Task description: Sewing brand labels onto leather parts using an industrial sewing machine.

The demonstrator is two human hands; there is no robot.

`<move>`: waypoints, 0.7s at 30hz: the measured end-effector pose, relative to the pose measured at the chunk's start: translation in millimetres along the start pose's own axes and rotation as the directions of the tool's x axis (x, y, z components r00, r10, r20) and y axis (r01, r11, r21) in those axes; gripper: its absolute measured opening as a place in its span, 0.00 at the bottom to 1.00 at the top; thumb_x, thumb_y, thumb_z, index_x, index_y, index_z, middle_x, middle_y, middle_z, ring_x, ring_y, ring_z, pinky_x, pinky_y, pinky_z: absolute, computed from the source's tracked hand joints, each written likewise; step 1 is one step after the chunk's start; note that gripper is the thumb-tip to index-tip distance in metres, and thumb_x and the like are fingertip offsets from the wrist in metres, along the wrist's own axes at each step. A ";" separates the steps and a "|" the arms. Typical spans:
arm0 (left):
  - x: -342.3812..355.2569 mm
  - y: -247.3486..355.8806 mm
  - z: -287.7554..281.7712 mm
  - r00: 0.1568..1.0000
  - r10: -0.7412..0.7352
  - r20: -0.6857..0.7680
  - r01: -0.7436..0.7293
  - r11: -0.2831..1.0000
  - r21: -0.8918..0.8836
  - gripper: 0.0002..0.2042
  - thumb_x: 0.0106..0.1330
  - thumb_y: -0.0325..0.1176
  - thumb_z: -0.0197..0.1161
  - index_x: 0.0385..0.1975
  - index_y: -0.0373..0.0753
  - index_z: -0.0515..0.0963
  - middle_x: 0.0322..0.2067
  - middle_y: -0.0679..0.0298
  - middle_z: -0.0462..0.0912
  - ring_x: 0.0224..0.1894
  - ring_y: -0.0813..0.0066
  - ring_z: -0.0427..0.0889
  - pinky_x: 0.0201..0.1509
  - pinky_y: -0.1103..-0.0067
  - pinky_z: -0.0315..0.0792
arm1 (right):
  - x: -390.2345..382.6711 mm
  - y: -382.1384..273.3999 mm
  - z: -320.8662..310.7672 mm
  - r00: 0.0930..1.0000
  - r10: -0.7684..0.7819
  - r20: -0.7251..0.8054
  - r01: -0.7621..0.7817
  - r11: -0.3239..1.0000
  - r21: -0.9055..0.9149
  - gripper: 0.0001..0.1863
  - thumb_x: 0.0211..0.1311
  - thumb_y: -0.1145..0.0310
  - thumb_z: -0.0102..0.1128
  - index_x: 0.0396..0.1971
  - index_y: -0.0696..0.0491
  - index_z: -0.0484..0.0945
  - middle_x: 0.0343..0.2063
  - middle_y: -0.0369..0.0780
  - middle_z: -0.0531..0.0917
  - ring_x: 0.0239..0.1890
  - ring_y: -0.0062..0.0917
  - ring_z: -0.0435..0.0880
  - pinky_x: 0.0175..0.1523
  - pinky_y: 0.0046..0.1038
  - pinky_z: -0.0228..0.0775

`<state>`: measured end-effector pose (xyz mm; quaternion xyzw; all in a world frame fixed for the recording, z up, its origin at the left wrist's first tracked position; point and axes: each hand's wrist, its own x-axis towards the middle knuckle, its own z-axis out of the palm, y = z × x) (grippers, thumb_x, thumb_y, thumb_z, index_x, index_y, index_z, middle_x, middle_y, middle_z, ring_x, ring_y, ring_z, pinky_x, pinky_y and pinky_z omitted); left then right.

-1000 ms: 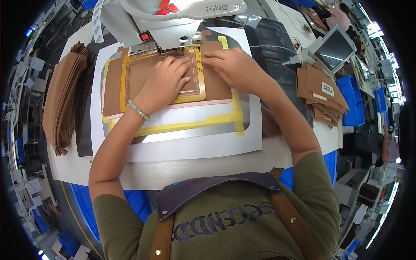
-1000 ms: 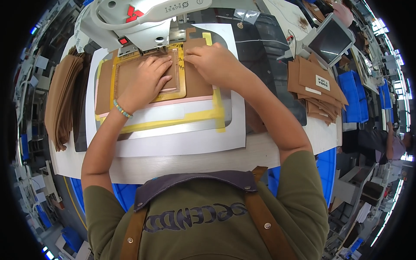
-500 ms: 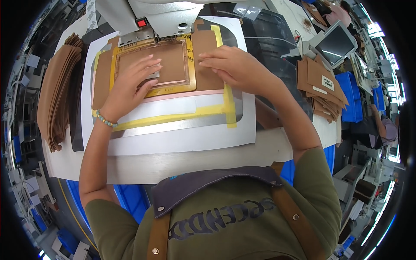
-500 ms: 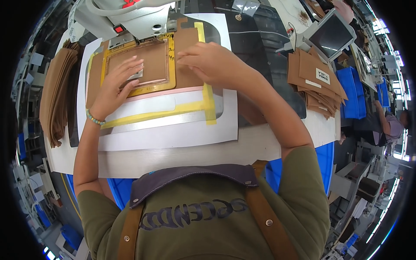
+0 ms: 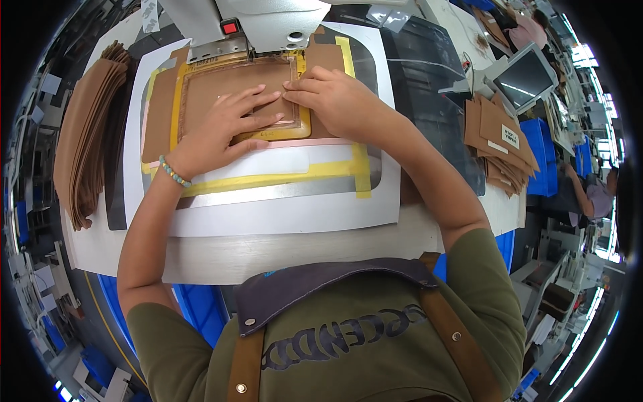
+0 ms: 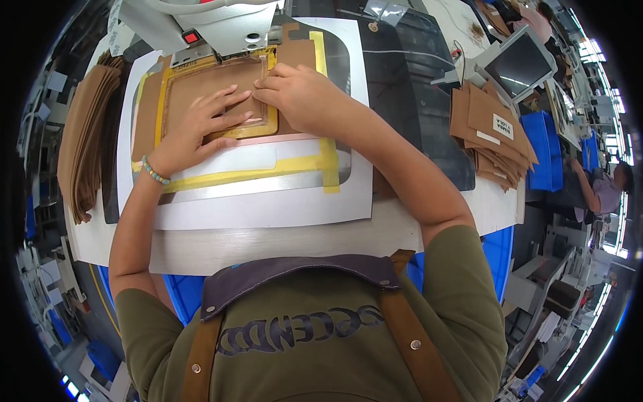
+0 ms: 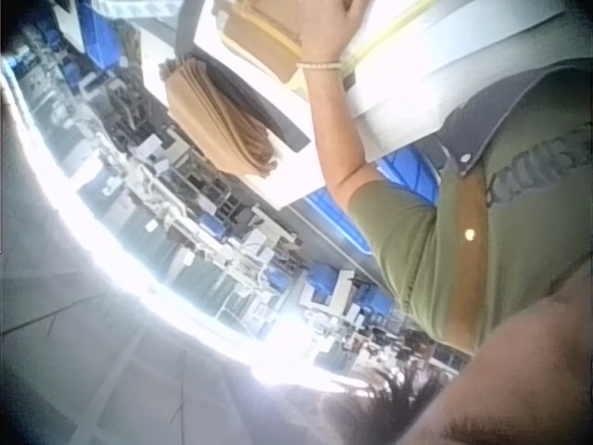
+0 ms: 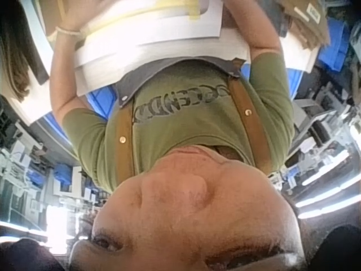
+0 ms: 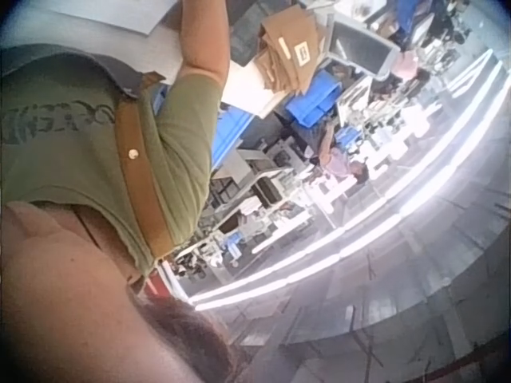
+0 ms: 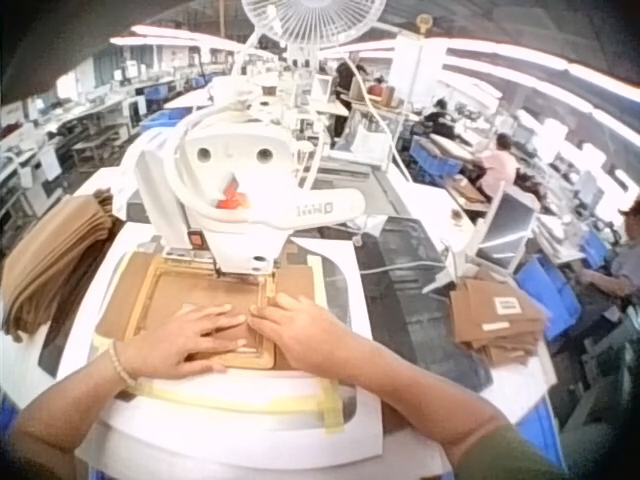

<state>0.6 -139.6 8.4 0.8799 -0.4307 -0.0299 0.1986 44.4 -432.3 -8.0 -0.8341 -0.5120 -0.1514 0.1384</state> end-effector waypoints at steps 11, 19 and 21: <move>6.5 -7.6 -2.1 0.999 -0.035 0.024 0.035 0.999 0.018 0.26 0.68 0.45 0.73 0.66 0.49 0.83 0.78 0.64 0.69 0.82 0.54 0.60 0.80 0.56 0.57 | -30.7 9.8 -29.9 0.991 0.137 -0.008 -0.135 0.985 0.109 0.21 0.65 0.76 0.64 0.58 0.53 0.85 0.57 0.40 0.87 0.63 0.36 0.81 0.67 0.38 0.73; 9.8 -11.2 -2.1 1.000 -0.011 0.000 0.011 0.999 0.049 0.24 0.68 0.43 0.73 0.64 0.49 0.84 0.76 0.64 0.71 0.80 0.54 0.63 0.80 0.57 0.60 | -69.5 35.4 -20.6 0.920 0.355 -0.165 -0.326 0.929 0.176 0.13 0.69 0.72 0.63 0.49 0.54 0.90 0.58 0.39 0.87 0.65 0.38 0.80 0.69 0.40 0.71; 8.6 -13.7 0.4 1.000 -0.011 -0.019 0.013 0.998 0.057 0.24 0.69 0.42 0.72 0.65 0.49 0.83 0.76 0.64 0.72 0.80 0.54 0.64 0.80 0.57 0.60 | -67.8 36.1 -18.8 0.918 0.348 -0.191 -0.317 0.932 0.177 0.12 0.70 0.71 0.62 0.47 0.54 0.90 0.56 0.39 0.88 0.65 0.37 0.80 0.69 0.39 0.71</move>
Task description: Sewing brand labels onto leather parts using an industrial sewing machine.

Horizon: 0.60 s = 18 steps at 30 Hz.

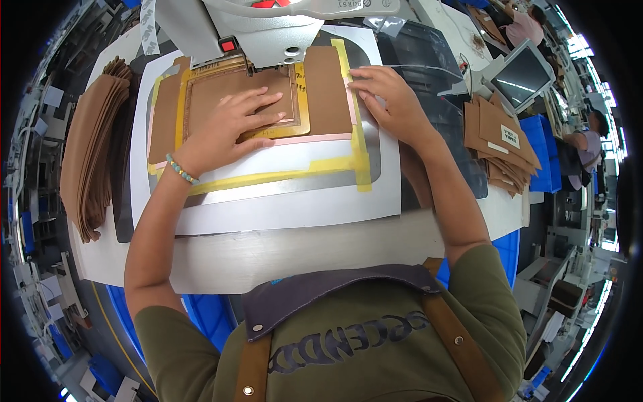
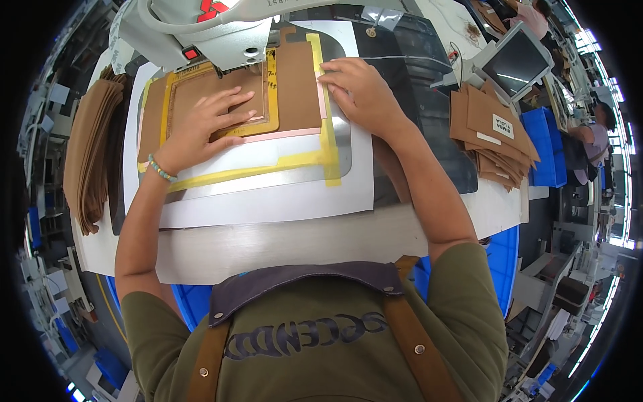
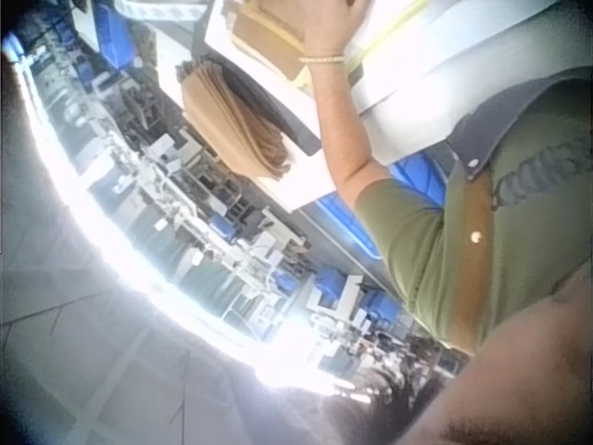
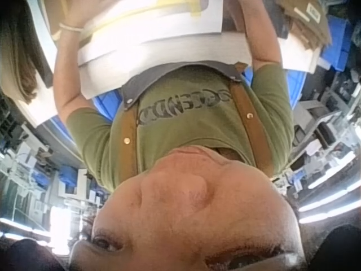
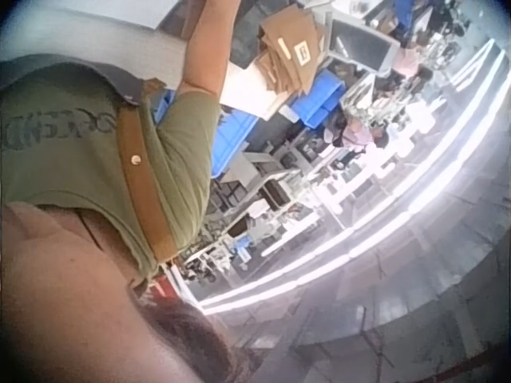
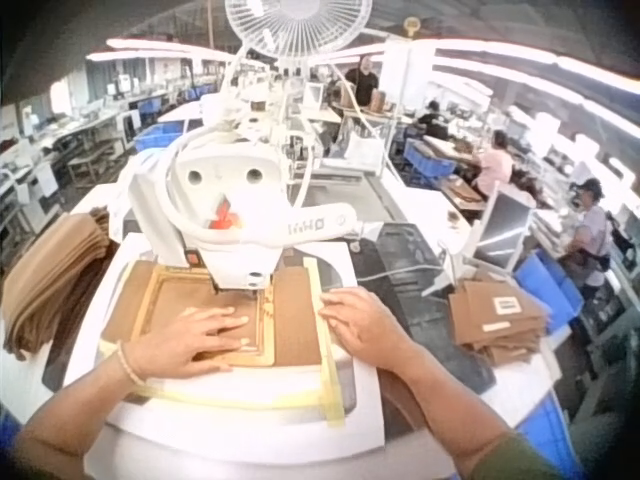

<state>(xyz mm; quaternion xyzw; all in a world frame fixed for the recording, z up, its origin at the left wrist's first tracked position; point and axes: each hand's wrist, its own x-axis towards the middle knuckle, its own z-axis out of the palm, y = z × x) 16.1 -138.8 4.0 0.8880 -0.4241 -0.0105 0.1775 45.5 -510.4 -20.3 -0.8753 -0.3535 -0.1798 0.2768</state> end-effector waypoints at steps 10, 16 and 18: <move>15.7 -19.0 -2.8 0.999 -0.052 -0.005 0.052 0.997 0.055 0.24 0.72 0.42 0.69 0.67 0.50 0.82 0.75 0.64 0.72 0.80 0.55 0.63 0.81 0.60 0.60 | -1.7 0.9 7.2 1.000 0.031 0.005 -0.031 0.999 -0.011 0.11 0.71 0.70 0.62 0.45 0.53 0.91 0.55 0.38 0.88 0.65 0.37 0.80 0.68 0.40 0.70; 20.4 -27.7 -2.5 0.995 -0.094 -0.047 0.096 0.994 0.050 0.24 0.73 0.43 0.68 0.68 0.48 0.82 0.73 0.61 0.75 0.72 0.53 0.72 0.78 0.61 0.65 | -2.4 -3.4 9.7 0.998 0.055 -0.002 -0.055 0.998 0.013 0.11 0.70 0.70 0.61 0.45 0.52 0.91 0.55 0.38 0.88 0.64 0.36 0.80 0.68 0.41 0.70; 22.6 -30.1 0.7 0.987 -0.143 -0.074 0.145 0.989 0.025 0.23 0.75 0.43 0.66 0.68 0.47 0.81 0.71 0.58 0.78 0.68 0.52 0.75 0.76 0.62 0.67 | -2.2 -5.9 8.4 0.997 0.078 0.002 -0.078 0.997 0.025 0.11 0.70 0.70 0.62 0.44 0.52 0.91 0.55 0.37 0.88 0.64 0.36 0.80 0.68 0.40 0.70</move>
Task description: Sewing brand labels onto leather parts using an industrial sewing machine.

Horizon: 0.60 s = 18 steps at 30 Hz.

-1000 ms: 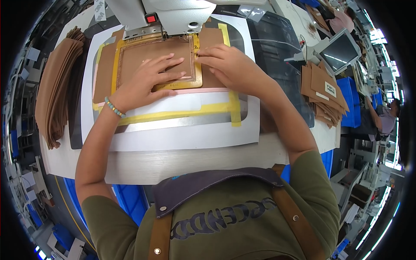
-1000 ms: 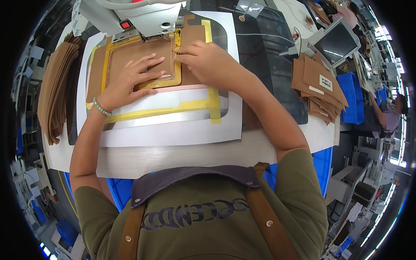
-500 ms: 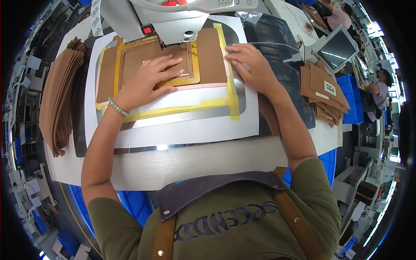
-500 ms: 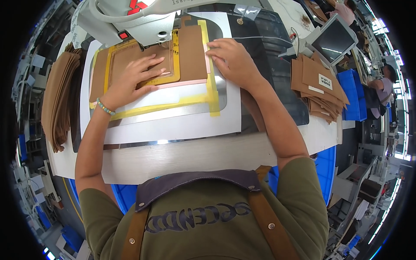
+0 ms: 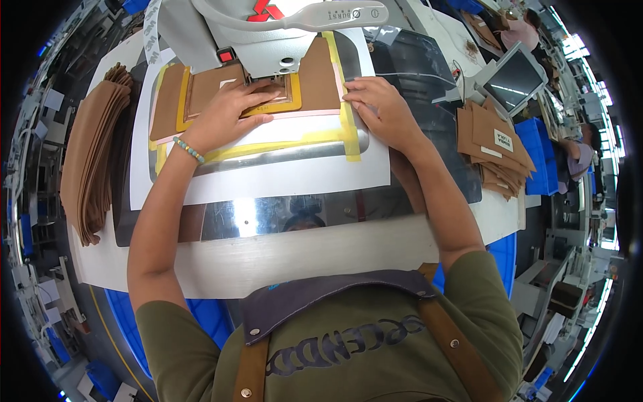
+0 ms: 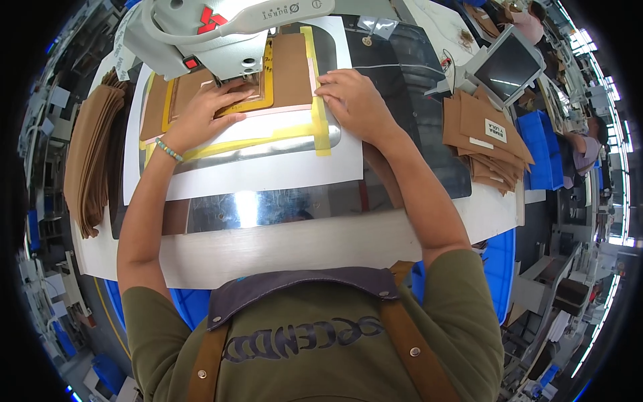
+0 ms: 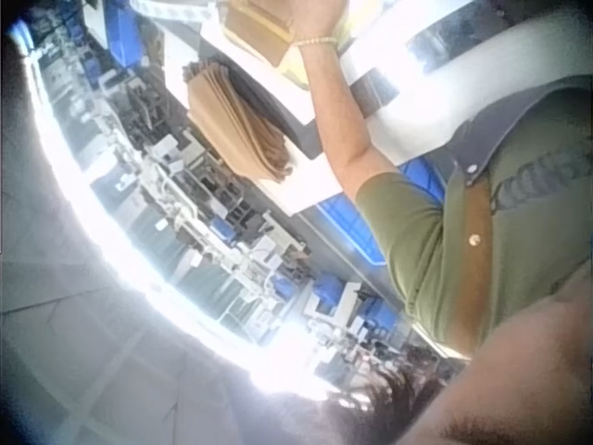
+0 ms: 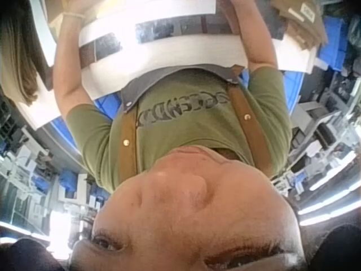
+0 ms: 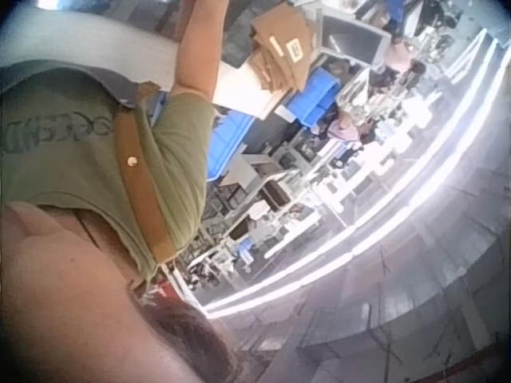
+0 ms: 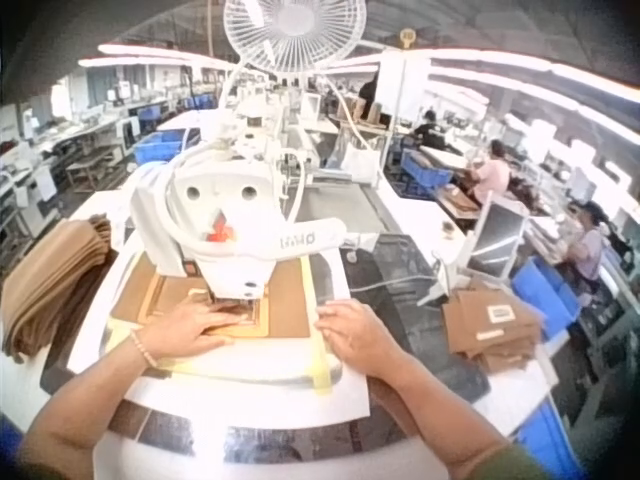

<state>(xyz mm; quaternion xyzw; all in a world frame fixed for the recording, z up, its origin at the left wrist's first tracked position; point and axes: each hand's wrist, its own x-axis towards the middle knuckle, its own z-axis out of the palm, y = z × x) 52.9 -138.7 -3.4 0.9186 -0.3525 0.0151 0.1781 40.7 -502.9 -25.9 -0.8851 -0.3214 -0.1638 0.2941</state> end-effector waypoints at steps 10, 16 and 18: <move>-22.4 -20.2 -6.8 0.986 -0.130 -0.109 0.132 0.991 0.011 0.23 0.79 0.42 0.61 0.69 0.41 0.79 0.71 0.55 0.77 0.73 0.49 0.72 0.79 0.60 0.63 | 3.5 -0.3 -2.6 0.999 -0.014 -0.028 0.014 1.000 -0.016 0.11 0.70 0.70 0.63 0.45 0.52 0.91 0.54 0.37 0.88 0.63 0.36 0.81 0.67 0.40 0.71; -82.8 -71.6 -40.8 0.927 -0.244 -0.286 0.238 0.970 -0.056 0.20 0.79 0.35 0.59 0.68 0.39 0.79 0.71 0.54 0.76 0.75 0.51 0.71 0.80 0.64 0.63 | 3.0 -10.3 -11.6 0.997 -0.023 0.074 0.022 1.000 0.010 0.13 0.70 0.73 0.61 0.49 0.54 0.89 0.59 0.40 0.87 0.67 0.37 0.78 0.73 0.41 0.66; -101.3 -86.9 -48.0 0.870 -0.402 -0.284 0.426 0.904 0.024 0.21 0.79 0.35 0.59 0.68 0.36 0.77 0.71 0.54 0.76 0.75 0.52 0.71 0.80 0.66 0.63 | 1.5 -12.0 -12.4 0.995 -0.030 0.093 0.030 1.000 -0.004 0.13 0.71 0.73 0.60 0.49 0.54 0.89 0.59 0.39 0.87 0.67 0.37 0.78 0.73 0.40 0.66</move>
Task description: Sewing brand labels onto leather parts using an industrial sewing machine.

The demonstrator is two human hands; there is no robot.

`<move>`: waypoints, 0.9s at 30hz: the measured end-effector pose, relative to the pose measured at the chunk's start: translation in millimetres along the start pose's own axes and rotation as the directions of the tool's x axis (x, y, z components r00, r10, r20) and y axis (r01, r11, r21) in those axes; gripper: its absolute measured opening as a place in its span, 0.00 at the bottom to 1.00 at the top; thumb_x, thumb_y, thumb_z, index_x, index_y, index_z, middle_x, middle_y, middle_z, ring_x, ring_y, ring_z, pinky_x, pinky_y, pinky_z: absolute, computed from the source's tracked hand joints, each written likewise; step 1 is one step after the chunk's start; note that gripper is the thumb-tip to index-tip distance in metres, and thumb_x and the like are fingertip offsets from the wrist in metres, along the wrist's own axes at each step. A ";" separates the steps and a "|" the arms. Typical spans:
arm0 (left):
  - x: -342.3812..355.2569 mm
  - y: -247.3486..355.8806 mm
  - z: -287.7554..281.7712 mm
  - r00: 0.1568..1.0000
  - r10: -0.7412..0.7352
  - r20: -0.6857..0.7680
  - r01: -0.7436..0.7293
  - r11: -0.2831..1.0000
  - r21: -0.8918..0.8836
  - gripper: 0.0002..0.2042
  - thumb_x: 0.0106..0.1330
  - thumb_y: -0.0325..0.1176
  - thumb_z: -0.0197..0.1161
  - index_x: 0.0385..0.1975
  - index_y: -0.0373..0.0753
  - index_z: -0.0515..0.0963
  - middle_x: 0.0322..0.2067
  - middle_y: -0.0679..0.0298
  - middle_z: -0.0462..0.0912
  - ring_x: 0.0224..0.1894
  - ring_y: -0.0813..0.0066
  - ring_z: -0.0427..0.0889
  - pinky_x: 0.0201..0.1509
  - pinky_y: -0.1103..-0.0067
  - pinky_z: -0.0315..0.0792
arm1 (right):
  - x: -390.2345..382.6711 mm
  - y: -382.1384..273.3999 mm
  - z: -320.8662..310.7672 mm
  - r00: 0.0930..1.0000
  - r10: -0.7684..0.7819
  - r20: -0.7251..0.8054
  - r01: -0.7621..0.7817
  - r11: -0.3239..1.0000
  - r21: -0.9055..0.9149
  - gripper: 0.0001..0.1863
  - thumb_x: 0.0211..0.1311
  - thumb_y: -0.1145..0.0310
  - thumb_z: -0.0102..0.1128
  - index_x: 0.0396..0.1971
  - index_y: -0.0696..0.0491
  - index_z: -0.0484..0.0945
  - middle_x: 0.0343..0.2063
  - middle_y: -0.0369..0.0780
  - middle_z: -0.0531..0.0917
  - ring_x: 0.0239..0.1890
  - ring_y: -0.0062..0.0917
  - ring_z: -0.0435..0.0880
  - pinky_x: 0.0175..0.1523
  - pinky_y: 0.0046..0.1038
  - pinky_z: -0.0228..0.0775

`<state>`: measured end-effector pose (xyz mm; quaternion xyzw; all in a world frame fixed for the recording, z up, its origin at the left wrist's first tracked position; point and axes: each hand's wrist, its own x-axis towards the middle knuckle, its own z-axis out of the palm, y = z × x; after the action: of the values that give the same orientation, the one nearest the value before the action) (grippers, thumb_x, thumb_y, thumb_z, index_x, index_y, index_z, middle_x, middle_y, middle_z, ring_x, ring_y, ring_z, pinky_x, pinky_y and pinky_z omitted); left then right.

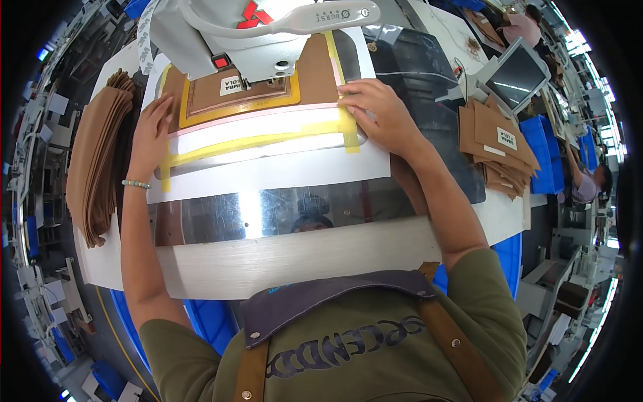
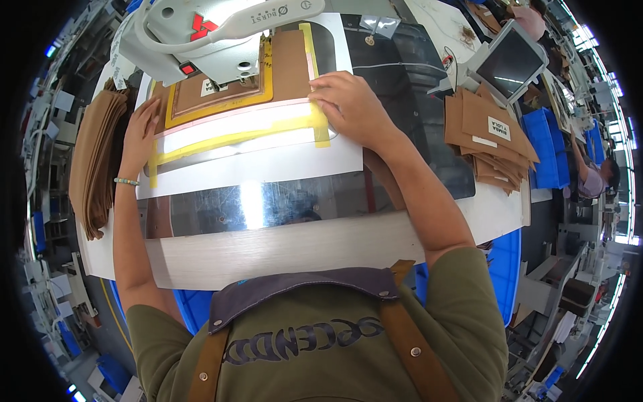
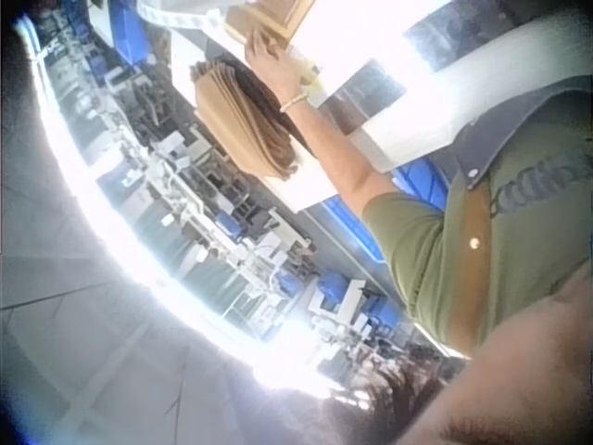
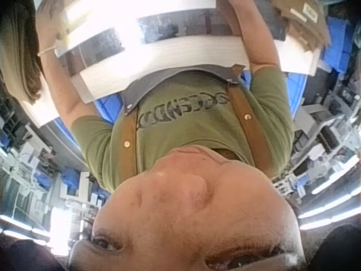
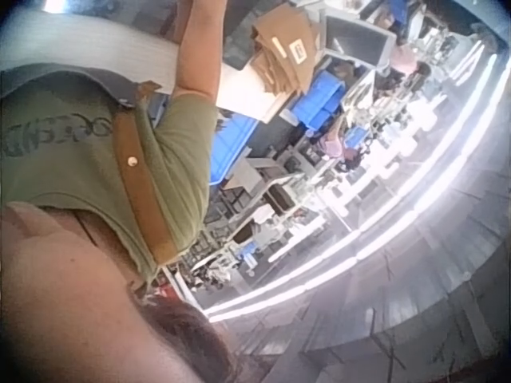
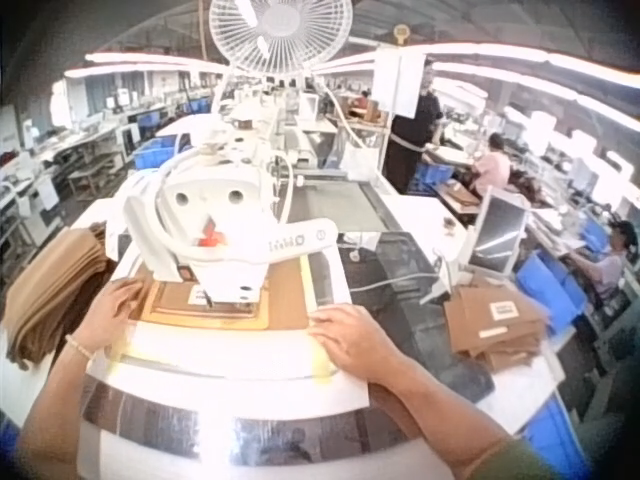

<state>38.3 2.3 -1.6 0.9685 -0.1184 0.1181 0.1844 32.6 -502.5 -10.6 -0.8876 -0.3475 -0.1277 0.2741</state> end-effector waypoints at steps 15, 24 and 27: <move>-14.1 -28.4 1.5 0.998 0.043 0.050 -0.054 0.970 0.238 0.26 0.80 0.42 0.57 0.73 0.37 0.74 0.75 0.59 0.72 0.77 0.52 0.67 0.83 0.62 0.59 | -19.7 -6.1 -44.1 0.990 0.131 -0.051 -0.125 0.986 0.110 0.12 0.71 0.72 0.63 0.51 0.53 0.89 0.56 0.39 0.89 0.64 0.35 0.81 0.69 0.37 0.72; -4.5 -6.6 3.4 0.980 0.186 0.064 -0.196 0.954 0.227 0.23 0.80 0.39 0.56 0.71 0.40 0.77 0.72 0.58 0.76 0.74 0.45 0.70 0.80 0.59 0.63 | 32.9 -83.8 14.8 0.955 -0.259 0.144 0.268 0.962 -0.049 0.17 0.72 0.67 0.64 0.58 0.52 0.84 0.62 0.42 0.84 0.66 0.36 0.79 0.71 0.39 0.67; -0.9 9.9 3.0 0.959 0.281 0.022 -0.280 0.938 0.206 0.20 0.79 0.35 0.58 0.68 0.39 0.80 0.67 0.55 0.80 0.71 0.47 0.73 0.75 0.60 0.68 | 48.0 -120.0 38.8 0.926 -0.328 0.187 0.352 0.929 -0.113 0.18 0.71 0.68 0.63 0.58 0.54 0.82 0.63 0.46 0.83 0.67 0.38 0.79 0.71 0.40 0.68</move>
<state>35.3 -7.6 -1.3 0.9552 -0.2416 0.1586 0.0642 -13.6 -381.0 25.5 -0.8387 -0.5076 -0.1242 0.1532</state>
